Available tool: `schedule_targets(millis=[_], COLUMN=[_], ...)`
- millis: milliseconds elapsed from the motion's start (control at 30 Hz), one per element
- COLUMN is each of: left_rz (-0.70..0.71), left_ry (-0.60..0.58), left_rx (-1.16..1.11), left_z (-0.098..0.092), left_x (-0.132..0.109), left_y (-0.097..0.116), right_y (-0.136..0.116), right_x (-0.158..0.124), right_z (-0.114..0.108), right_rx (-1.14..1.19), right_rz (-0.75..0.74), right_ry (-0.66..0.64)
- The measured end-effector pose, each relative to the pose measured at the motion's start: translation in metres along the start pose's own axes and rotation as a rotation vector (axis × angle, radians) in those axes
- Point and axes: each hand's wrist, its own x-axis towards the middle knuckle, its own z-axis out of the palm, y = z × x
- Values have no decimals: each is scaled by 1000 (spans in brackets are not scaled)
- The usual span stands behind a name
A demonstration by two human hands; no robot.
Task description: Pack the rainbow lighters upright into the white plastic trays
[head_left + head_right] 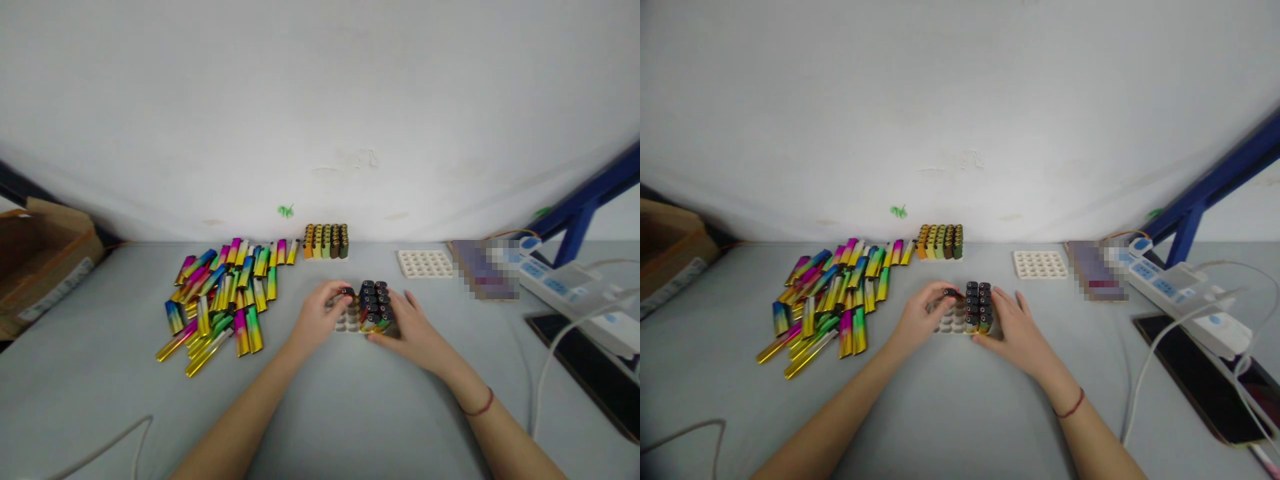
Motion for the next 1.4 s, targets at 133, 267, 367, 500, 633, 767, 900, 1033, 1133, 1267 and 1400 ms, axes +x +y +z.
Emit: schedule_targets(millis=[133, 267, 367, 500, 633, 767, 900, 1033, 1133, 1267, 1400], left_rz=[121, 166, 178, 192, 175, 23, -52, -69, -76, -167, -240], left_ry=[-4, -12, -3, -19, 29, 220, 212, 224, 230, 138, 130], left_rx=[167, 278, 340, 412, 549, 875, 1093, 1148, 1180, 1216, 1224], left_z=[1, 2, 3, 1, -17, -48, -60, -53, -52, -55, -55], left_x=[3, 6, 6, 7, 11, 19, 22, 21, 17, 10, 7], left_y=[3, 5, 5, 7, 4, -10, -24, -21, -8, 9, 14], right_y=[1, 3, 3, 4, 5, 5, 4, 5, 6, 5, 5], right_x=[0, 0, -1, -1, -2, -1, 0, -1, -1, -2, -2], right_z=[0, 1, 1, 1, 3, 2, 1, 2, 3, 2, 1], right_rx=[3, -5, -13, -17, -12, -5, -4, -11, -13, -10, -10], right_rz=[-18, -17, -11, -15, -13, 4, 10, 1, -5, -8, -1], right_ry=[11, 19, 12, 10, 22, 7, -1, 9, 18, 17, 7])
